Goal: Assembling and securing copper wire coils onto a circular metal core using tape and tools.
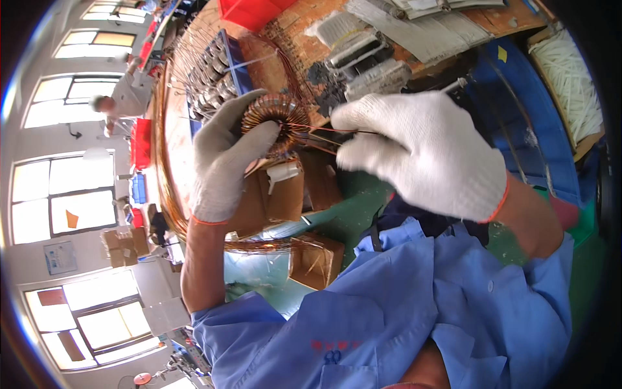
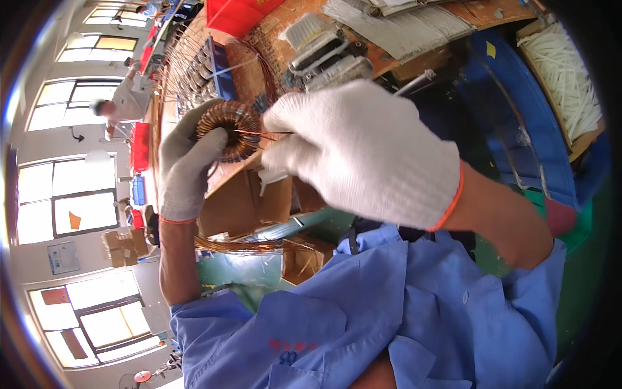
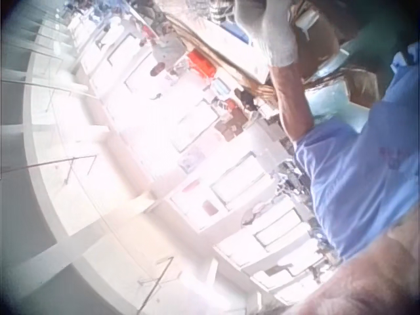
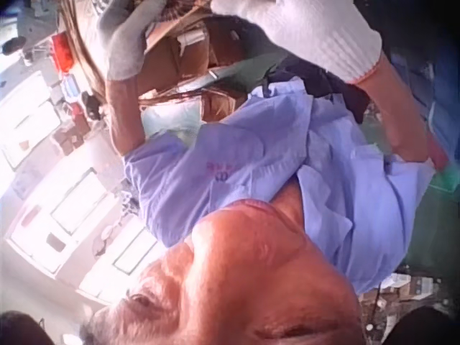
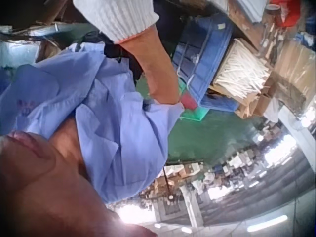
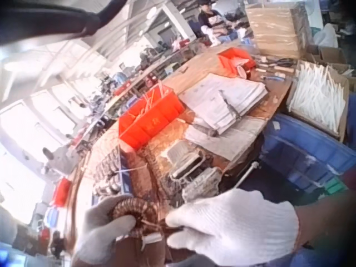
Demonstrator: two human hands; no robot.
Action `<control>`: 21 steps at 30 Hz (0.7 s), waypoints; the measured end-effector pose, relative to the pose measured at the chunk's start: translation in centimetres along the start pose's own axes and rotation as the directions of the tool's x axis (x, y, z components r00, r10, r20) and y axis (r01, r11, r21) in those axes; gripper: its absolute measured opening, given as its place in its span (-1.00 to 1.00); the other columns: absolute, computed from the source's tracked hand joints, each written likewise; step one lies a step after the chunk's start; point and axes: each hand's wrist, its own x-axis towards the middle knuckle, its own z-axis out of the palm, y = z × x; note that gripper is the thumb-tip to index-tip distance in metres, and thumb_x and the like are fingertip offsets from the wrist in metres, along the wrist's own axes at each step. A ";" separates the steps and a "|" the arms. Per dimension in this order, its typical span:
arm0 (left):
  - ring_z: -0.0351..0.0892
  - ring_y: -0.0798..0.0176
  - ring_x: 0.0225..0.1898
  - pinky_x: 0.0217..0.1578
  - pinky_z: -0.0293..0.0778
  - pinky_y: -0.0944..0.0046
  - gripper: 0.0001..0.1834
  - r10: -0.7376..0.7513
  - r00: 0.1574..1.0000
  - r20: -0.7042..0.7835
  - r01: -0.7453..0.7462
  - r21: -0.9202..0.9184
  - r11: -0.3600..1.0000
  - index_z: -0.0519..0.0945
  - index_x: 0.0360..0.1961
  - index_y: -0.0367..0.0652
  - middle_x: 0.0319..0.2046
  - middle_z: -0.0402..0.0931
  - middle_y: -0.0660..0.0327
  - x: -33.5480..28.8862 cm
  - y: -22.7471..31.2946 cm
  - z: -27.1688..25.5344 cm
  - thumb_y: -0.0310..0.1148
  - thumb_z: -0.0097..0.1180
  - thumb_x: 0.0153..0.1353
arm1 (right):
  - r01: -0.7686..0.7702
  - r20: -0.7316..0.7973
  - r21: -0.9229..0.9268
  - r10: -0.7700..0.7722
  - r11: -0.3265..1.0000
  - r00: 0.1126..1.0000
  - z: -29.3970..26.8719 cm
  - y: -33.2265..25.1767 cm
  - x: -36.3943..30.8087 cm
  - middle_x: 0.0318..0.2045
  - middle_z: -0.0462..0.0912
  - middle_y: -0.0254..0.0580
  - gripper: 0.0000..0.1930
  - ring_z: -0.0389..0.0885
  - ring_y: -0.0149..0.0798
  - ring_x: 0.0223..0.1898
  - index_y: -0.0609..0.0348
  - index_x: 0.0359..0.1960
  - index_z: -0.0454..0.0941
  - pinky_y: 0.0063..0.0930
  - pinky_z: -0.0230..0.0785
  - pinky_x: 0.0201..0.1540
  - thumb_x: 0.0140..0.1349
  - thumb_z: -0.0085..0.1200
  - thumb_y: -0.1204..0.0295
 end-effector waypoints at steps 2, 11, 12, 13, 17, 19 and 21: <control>0.68 0.34 -0.02 0.04 0.58 0.35 -0.44 -0.004 1.000 0.011 0.005 -0.055 0.998 0.50 0.33 -0.45 0.02 0.69 0.11 -0.7 -2.5 0.6 -0.45 0.26 0.33 | 0.071 -0.017 -0.044 -0.072 0.996 0.997 -0.4 0.5 0.1 -0.38 0.75 0.00 -0.86 0.76 -0.07 -0.36 0.25 -0.22 0.74 -0.32 0.58 -0.27 0.32 0.34 0.43; 0.64 0.04 0.23 0.30 0.56 0.01 -0.34 0.089 0.958 0.272 0.079 -0.551 0.830 0.39 0.40 -0.43 0.20 0.60 -0.05 -0.3 -9.0 5.2 -0.31 0.31 0.39 | 0.149 0.115 -0.314 -0.118 0.938 0.986 -4.9 1.6 -2.8 -0.39 0.76 -0.05 -0.88 0.76 -0.10 -0.34 0.32 -0.25 0.71 -0.33 0.58 -0.24 0.31 0.28 0.49; 0.64 0.03 0.24 0.30 0.55 0.01 -0.33 0.127 0.946 0.299 0.067 -0.562 0.824 0.38 0.41 -0.43 0.21 0.60 -0.06 -0.3 -9.1 5.5 -0.32 0.32 0.39 | 0.121 0.106 -0.306 -0.093 0.944 0.990 -5.4 1.5 -2.8 -0.39 0.76 -0.07 -0.89 0.76 -0.12 -0.33 0.33 -0.25 0.71 -0.34 0.59 -0.23 0.31 0.26 0.51; 0.63 0.02 0.25 0.32 0.54 0.03 -0.24 0.120 0.933 0.339 0.096 -0.556 0.826 0.36 0.43 -0.44 0.22 0.59 -0.06 -0.1 -8.8 5.7 -0.34 0.37 0.31 | -0.033 0.065 -0.229 0.049 0.973 0.997 -6.0 1.2 -2.6 -0.42 0.76 -0.11 -0.91 0.78 -0.17 -0.31 0.33 -0.24 0.71 -0.36 0.60 -0.21 0.32 0.22 0.54; 0.63 0.27 0.12 0.22 0.54 0.22 -0.19 0.175 0.882 0.437 0.017 -0.401 0.916 0.41 0.40 -0.43 0.10 0.62 0.10 0.0 -7.1 7.2 -0.45 0.39 0.09 | 0.085 0.099 -0.418 -0.048 0.905 0.994 -8.4 -1.2 -2.2 -0.30 0.84 -0.17 -0.85 0.83 -0.22 -0.27 0.20 -0.16 0.77 -0.41 0.64 -0.19 0.25 0.26 0.54; 0.64 0.21 0.14 0.22 0.54 0.20 -0.15 0.139 0.850 0.508 0.055 -0.349 0.936 0.39 0.40 -0.44 0.14 0.60 0.04 0.3 -6.4 7.4 -0.40 0.44 0.08 | 0.111 0.138 -0.469 -0.051 0.876 0.989 -8.7 -2.0 -2.1 -0.30 0.84 -0.19 -0.84 0.83 -0.22 -0.27 0.18 -0.16 0.77 -0.40 0.64 -0.19 0.25 0.25 0.54; 0.67 0.17 0.10 0.19 0.57 0.19 -0.17 0.111 0.805 0.582 0.089 -0.304 0.948 0.41 0.35 -0.43 0.12 0.62 0.01 0.5 -6.2 8.3 -0.32 0.48 0.08 | 0.127 0.160 -0.337 -0.076 0.933 0.984 -9.4 0.5 -2.6 -0.30 0.84 -0.26 -0.82 0.83 -0.24 -0.28 0.12 -0.16 0.78 -0.38 0.65 -0.20 0.22 0.24 0.56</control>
